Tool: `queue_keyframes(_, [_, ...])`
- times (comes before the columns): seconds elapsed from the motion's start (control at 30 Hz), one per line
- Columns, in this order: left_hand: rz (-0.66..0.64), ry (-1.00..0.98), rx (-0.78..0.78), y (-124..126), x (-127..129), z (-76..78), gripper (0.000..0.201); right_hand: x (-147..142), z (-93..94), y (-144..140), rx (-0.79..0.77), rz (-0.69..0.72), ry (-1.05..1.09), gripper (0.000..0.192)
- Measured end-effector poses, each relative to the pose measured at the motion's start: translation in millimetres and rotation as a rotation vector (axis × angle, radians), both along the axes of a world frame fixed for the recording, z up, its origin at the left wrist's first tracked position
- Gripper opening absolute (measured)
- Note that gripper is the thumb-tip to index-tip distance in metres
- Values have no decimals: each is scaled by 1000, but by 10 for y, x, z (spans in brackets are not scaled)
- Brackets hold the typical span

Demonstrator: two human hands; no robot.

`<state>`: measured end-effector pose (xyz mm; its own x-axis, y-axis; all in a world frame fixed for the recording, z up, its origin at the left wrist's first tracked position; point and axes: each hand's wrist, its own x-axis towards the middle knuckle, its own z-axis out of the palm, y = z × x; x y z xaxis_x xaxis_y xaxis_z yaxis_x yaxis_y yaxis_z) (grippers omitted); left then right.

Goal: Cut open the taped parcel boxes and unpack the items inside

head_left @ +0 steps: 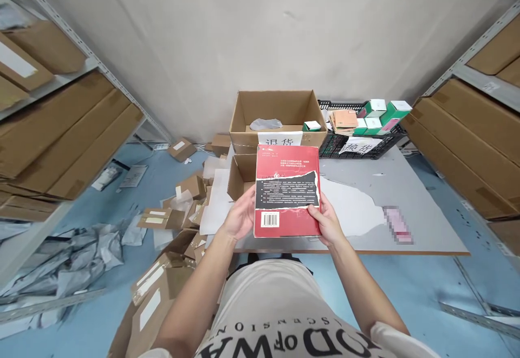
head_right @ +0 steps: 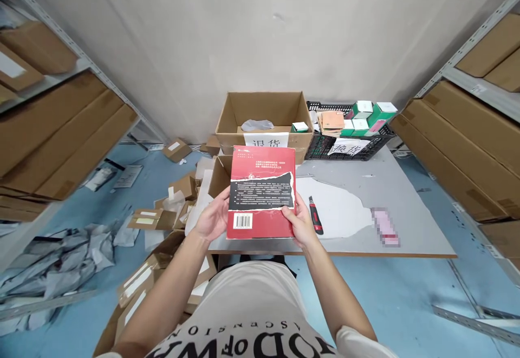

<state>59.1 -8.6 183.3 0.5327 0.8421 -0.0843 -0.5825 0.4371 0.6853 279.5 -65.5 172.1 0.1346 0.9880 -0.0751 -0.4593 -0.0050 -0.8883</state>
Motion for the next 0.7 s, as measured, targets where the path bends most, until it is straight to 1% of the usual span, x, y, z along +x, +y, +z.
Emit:
queue_keyframes(0.1, [1, 123, 31, 47, 10, -7, 59, 68, -26, 9, 5, -1, -37, 76])
queue_keyframes(0.3, [7, 145, 46, 73, 62, -35, 59, 86, -65, 20, -9, 7, -113, 78])
queue_keyframes(0.4, [38, 163, 54, 84, 83, -53, 59, 107, -48, 25, -9, 9, -117, 81])
queue_keyframes(0.53, [127, 246, 120, 78, 181, -120, 61, 147, 27, 14, 24, -4, -113, 79])
queue_keyframes(0.63, [245, 373, 207, -12, 301, -160, 76, 144, 140, -11, 50, -21, -203, 78])
queue_keyframes(0.7, [313, 472, 296, -133, 382, -137, 84, 111, 232, -29, 94, -40, -292, 75])
